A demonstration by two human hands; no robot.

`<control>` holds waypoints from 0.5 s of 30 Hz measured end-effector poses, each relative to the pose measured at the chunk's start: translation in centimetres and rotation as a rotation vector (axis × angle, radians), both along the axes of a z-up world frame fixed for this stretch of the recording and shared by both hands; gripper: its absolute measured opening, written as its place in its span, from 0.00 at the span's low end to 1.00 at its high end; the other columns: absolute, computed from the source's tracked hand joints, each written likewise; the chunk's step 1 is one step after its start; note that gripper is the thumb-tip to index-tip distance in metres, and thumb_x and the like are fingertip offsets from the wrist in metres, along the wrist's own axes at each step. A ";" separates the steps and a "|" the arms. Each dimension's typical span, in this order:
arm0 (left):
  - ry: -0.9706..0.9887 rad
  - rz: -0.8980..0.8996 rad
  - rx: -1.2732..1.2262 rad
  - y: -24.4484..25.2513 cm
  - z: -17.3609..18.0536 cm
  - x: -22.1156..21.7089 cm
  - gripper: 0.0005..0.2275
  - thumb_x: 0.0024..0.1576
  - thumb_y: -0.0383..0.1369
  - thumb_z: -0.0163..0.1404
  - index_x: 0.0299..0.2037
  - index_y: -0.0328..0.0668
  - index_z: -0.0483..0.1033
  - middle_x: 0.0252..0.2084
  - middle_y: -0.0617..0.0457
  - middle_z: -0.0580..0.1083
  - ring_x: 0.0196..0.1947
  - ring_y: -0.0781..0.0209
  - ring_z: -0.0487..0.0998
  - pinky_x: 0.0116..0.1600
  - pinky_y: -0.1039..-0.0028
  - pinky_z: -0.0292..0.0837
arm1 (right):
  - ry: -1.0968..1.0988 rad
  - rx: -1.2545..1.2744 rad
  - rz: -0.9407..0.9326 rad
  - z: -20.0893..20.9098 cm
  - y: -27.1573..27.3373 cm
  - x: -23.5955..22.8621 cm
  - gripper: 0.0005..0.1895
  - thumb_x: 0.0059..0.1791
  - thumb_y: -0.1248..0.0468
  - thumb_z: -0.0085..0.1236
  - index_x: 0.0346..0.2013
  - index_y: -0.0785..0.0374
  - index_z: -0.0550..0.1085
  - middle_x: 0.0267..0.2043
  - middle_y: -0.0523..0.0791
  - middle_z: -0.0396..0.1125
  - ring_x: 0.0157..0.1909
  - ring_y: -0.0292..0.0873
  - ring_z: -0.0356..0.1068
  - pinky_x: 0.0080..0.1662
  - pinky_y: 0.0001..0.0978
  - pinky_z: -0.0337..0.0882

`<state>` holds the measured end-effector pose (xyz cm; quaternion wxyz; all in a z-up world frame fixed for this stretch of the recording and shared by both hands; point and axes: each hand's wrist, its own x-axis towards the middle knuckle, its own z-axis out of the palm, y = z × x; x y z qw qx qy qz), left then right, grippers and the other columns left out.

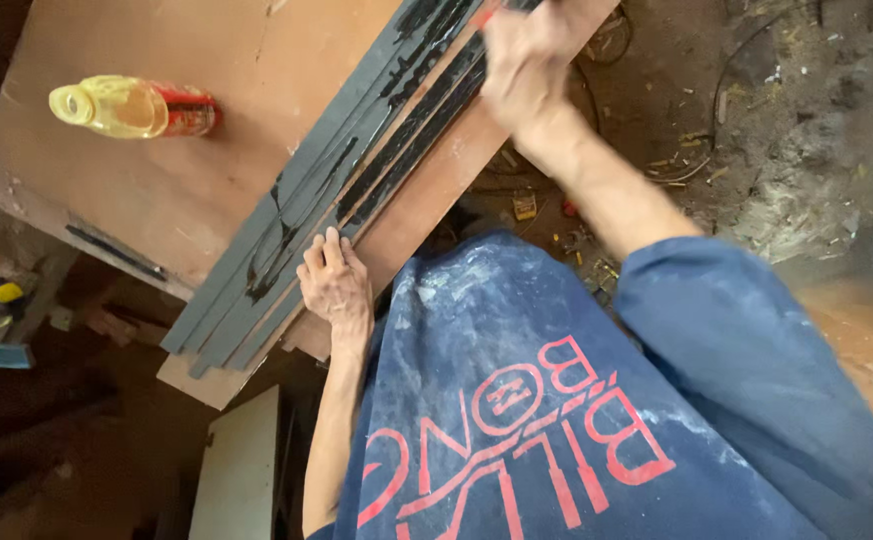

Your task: The person pours a yellow liquid onto several dark gray wooden strips laid on a workbench. They then use a red sanding block to rub the liquid into the wood, spreading it evenly across the surface of each strip.

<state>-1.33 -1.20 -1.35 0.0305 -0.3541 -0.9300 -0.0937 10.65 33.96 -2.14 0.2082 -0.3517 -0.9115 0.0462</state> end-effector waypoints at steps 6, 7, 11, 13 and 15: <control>0.002 -0.012 -0.028 -0.9 -1.0 0.0 0.10 0.59 0.34 0.60 0.50 0.49 0.82 0.48 0.52 0.79 0.40 0.52 0.78 0.42 0.67 0.76 | 0.083 -0.027 0.253 1.8 -8.2 -2.0 0.12 0.56 0.67 0.41 0.36 0.61 0.74 0.29 0.46 0.71 0.33 0.43 0.63 0.33 0.35 0.66; -0.008 -0.018 -0.029 -1.1 -1.2 -0.1 0.10 0.59 0.35 0.61 0.50 0.49 0.82 0.47 0.51 0.79 0.40 0.53 0.78 0.41 0.68 0.76 | 0.143 -0.014 0.245 2.2 -7.4 -1.7 0.13 0.57 0.67 0.40 0.40 0.62 0.75 0.33 0.46 0.73 0.36 0.42 0.64 0.36 0.34 0.67; -0.034 0.006 -0.064 -1.4 -1.6 -0.8 0.10 0.58 0.38 0.62 0.48 0.52 0.83 0.46 0.53 0.79 0.40 0.57 0.77 0.39 0.70 0.75 | 0.080 0.018 0.165 3.2 -4.3 -0.7 0.14 0.59 0.66 0.40 0.40 0.62 0.76 0.36 0.46 0.75 0.37 0.43 0.66 0.35 0.31 0.68; -0.054 0.035 -0.049 -1.2 -1.2 -0.9 0.11 0.55 0.38 0.63 0.46 0.50 0.83 0.45 0.51 0.79 0.39 0.54 0.78 0.39 0.68 0.75 | 0.060 -0.111 0.346 3.8 -3.4 -0.8 0.15 0.57 0.67 0.41 0.34 0.58 0.77 0.30 0.46 0.75 0.30 0.42 0.64 0.31 0.33 0.67; -0.064 0.053 -0.013 -0.8 -0.9 -0.9 0.11 0.53 0.36 0.63 0.45 0.50 0.83 0.44 0.51 0.78 0.40 0.51 0.78 0.41 0.65 0.75 | 0.185 -0.130 0.321 4.6 -1.4 -0.3 0.17 0.57 0.68 0.39 0.36 0.62 0.79 0.21 0.46 0.69 0.23 0.38 0.61 0.27 0.33 0.65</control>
